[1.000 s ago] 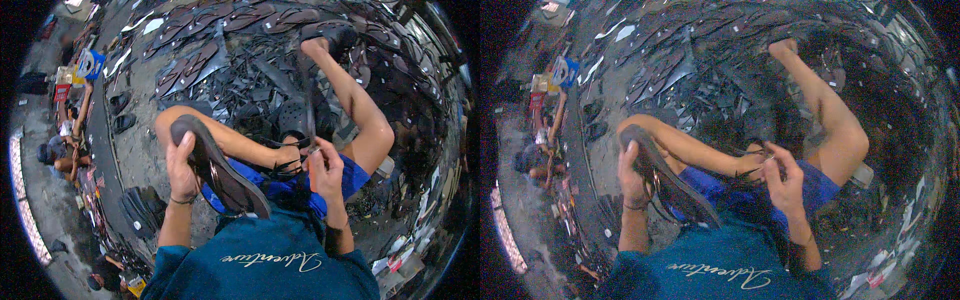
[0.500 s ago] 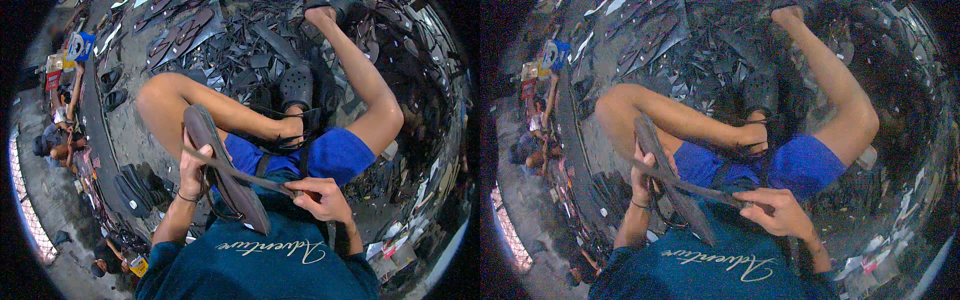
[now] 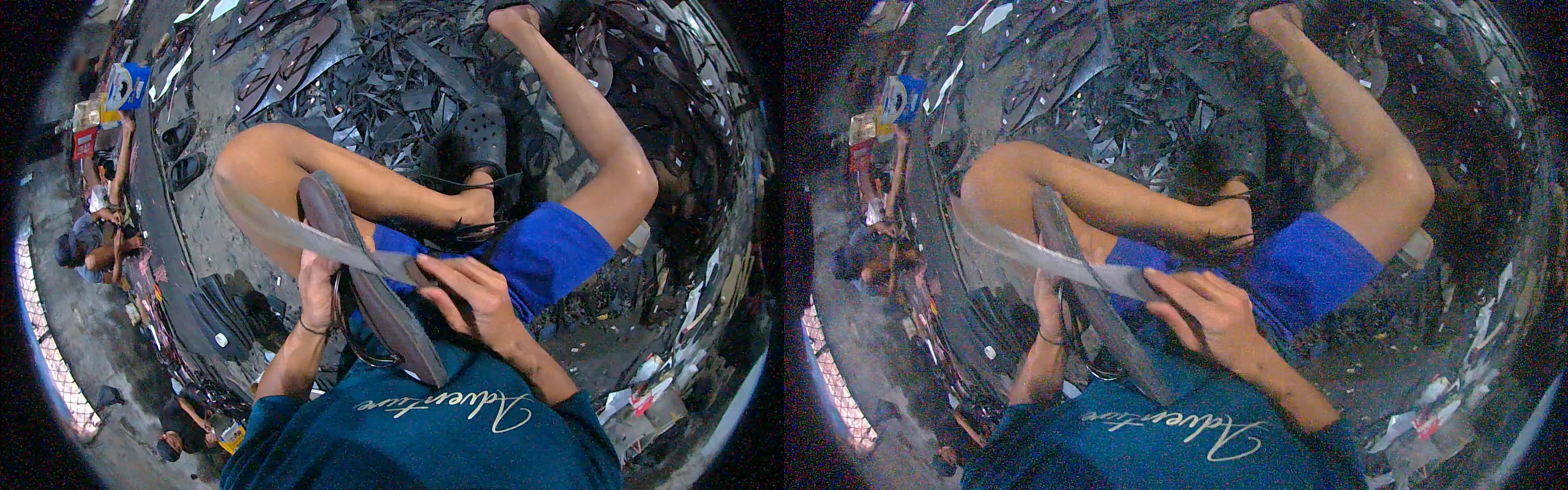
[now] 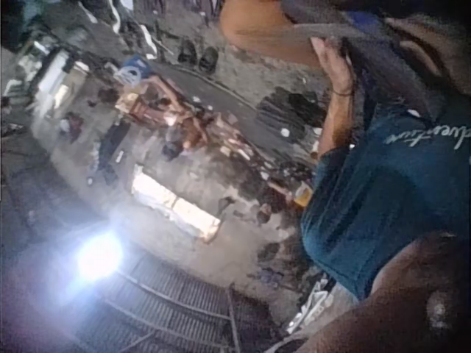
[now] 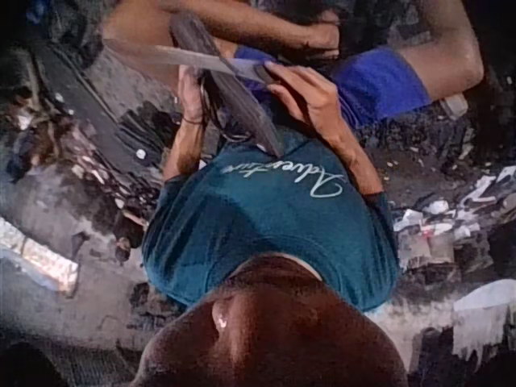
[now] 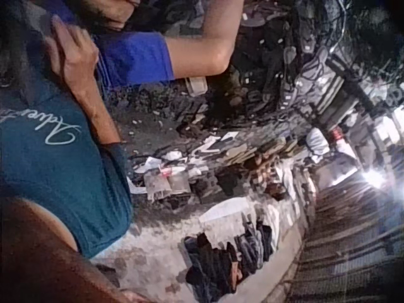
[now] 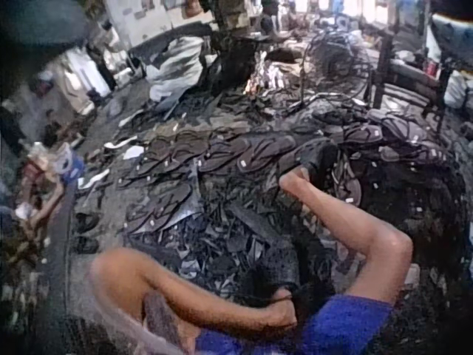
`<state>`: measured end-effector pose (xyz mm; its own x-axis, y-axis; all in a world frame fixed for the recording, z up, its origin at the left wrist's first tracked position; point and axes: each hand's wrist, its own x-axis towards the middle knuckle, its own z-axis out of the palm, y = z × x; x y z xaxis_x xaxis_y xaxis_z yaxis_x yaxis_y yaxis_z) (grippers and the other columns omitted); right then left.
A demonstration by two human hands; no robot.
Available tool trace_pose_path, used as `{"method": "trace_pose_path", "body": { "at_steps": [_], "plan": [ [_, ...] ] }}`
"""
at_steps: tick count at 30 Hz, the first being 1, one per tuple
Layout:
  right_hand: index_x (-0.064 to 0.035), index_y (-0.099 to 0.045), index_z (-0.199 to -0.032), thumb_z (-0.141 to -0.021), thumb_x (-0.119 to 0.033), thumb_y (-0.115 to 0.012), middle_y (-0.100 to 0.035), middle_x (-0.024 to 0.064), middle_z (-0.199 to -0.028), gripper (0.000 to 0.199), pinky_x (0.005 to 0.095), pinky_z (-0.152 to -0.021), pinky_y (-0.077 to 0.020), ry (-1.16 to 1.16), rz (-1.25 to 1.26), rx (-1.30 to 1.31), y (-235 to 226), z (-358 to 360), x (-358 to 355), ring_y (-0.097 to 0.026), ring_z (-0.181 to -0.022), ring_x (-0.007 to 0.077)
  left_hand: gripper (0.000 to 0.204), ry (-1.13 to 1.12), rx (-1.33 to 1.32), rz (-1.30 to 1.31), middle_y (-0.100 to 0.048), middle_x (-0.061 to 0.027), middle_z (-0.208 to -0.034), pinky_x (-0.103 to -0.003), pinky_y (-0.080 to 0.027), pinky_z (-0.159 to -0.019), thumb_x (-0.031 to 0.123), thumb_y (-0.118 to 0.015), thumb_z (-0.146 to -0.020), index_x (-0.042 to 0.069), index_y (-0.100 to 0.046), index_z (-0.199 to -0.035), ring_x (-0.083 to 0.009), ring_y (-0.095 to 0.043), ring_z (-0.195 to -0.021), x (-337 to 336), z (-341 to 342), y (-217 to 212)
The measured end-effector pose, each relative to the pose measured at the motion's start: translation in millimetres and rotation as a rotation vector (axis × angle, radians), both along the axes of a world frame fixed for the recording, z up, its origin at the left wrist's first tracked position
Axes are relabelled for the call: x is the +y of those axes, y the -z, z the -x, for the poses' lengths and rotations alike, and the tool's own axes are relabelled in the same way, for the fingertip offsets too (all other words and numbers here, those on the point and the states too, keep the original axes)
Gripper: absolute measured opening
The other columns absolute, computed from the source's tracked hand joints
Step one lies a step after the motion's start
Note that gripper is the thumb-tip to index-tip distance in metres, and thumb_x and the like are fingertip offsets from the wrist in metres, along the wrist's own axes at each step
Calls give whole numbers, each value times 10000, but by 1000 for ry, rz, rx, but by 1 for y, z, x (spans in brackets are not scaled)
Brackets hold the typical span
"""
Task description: The person sits on the ground and uses a knife to trim excess material from the edges of multiple sandals. They pick up each sandal, scrape the blade along the sole and strap edges, and place the trimmed sandals aside.
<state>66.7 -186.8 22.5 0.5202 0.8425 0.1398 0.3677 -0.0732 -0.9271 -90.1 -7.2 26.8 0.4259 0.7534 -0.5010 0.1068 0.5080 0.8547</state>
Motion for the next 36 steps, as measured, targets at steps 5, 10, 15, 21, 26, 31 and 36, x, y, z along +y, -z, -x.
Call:
{"method": "trace_pose_path", "body": {
  "at_steps": [5, 10, 15, 21, 26, 31, 36],
  "plan": [
    [-66, -670, -1218, -859, -142, -728, -714, 143, -992, 372, 368, -750, -572, 92, -50, 61, 0, -9, 48, -698, -835, 292, 544, 126, -62, 59, -607, -125, -928, -399, -609, -607, 296, -598, -924, 105, -346, -1366, -254, -666, -669, -8, -29, -32],
    [-15, -681, -1160, -973, -157, -610, -650, 96, -714, 245, 281, -549, -470, 212, 18, 214, -6, -53, 95, -603, -595, 107, 677, 277, -155, 7, -562, -118, -1090, -352, -558, -709, 250, -694, -868, 66, -302, -1389, -209, -620, -865, 2, -39, -36],
    [-36, -691, -1024, -887, -267, -728, -636, -10, -731, 271, 296, -571, -474, -141, 137, 768, 17, -51, 16, -574, -664, 75, 546, 21, -174, -76, -518, -76, -1199, -329, -471, -957, 92, -607, -950, 62, -319, -1413, -171, -540, -1086, 18, -78, -27],
    [-56, -599, -1172, -877, -163, -719, -636, -48, -920, 336, 283, -723, -499, 647, -141, 727, 20, -117, -43, -599, -825, 107, 588, 268, -281, 183, -545, -112, -1332, -368, -498, -938, 260, -611, -998, 42, -337, -1471, -200, -535, -1199, 59, -169, 8],
    [-98, -506, -1364, -1020, -439, -478, -673, 38, -1039, 485, 241, -586, -481, 920, -729, 912, -50, -169, -16, -530, -639, 143, 794, 348, 162, -513, -574, -222, -1304, -398, -511, -939, 288, -774, -824, -37, -367, -1423, -305, -610, -1148, 191, -200, 135],
    [-133, -585, -1125, -996, -379, -549, -496, -57, -689, 280, 224, -433, -395, 857, -371, 1084, 35, -151, -20, -415, -453, 62, 966, 61, 939, -1214, -383, -326, -1444, -490, -302, -1149, 146, -756, -666, -102, -248, -1449, -432, -326, -1401, 358, -169, 210],
    [-87, -584, -1031, -943, -263, -637, -451, -10, -589, 204, 301, -420, -384, 712, 64, 1121, 44, -120, 29, -432, -440, 124, 521, 530, 1094, -954, -689, -216, -1078, -463, -507, -929, 445, -731, -784, 70, -687, -1143, -386, -652, -1044, 389, -169, 189]
  ]
}}
